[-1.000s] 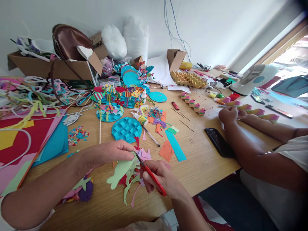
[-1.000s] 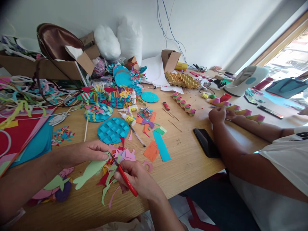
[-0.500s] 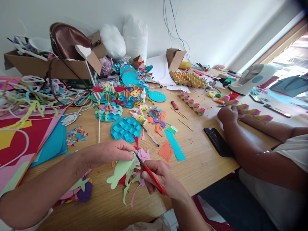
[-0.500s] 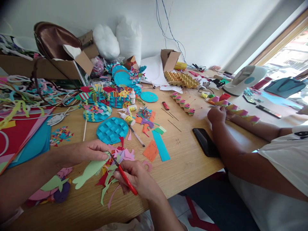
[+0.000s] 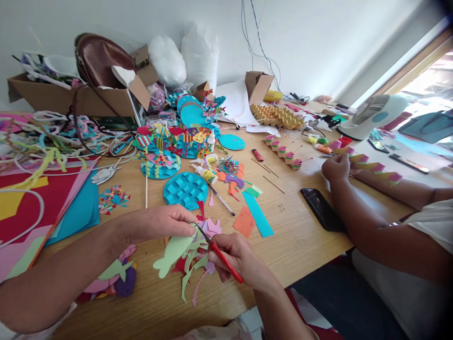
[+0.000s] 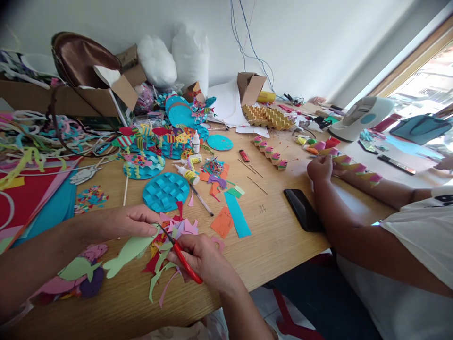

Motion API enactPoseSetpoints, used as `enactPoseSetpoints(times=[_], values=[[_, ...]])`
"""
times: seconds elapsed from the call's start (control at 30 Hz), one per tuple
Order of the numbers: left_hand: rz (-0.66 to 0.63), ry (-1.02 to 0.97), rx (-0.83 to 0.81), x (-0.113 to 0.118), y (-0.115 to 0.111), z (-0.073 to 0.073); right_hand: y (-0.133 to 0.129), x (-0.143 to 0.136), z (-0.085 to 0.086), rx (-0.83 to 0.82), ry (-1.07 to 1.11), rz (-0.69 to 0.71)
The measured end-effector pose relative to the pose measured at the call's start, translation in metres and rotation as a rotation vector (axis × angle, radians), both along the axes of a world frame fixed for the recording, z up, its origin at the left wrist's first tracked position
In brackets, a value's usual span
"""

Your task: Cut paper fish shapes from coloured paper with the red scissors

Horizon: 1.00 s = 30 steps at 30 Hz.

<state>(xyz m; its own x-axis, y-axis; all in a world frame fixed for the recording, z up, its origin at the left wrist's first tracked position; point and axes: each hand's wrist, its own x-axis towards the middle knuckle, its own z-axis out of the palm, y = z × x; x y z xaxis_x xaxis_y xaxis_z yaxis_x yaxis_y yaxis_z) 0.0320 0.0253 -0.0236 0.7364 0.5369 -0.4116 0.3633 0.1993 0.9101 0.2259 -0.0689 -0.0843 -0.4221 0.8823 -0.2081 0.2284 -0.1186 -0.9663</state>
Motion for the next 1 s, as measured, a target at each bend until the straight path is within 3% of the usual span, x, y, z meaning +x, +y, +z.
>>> enactPoseSetpoints(times=[0.13, 0.3, 0.47, 0.63, 0.9, 1.0], values=[[-0.031, 0.026, -0.060, -0.001, -0.002, -0.001, 0.004, -0.004, 0.001, -0.016, 0.131, 0.021], [0.166, -0.025, -0.063, 0.001, -0.009, -0.007, 0.004, -0.009, -0.004, -0.037, 0.244, -0.044], [0.340, -0.163, -0.050, 0.009, -0.020, -0.010, 0.006, -0.019, -0.005, -0.032, 0.314, -0.251], [0.480, -0.116, 0.085, 0.017, -0.026, -0.011, 0.009, -0.031, 0.001, -0.070, 0.424, -0.425], [0.556, -0.084, 0.288, 0.015, -0.027, -0.017, 0.011, -0.048, 0.007, -0.207, 0.560, -0.507], [0.613, -0.112, 0.268, 0.009, -0.028, -0.017, 0.014, -0.047, 0.004, -0.177, 0.505, -0.539]])
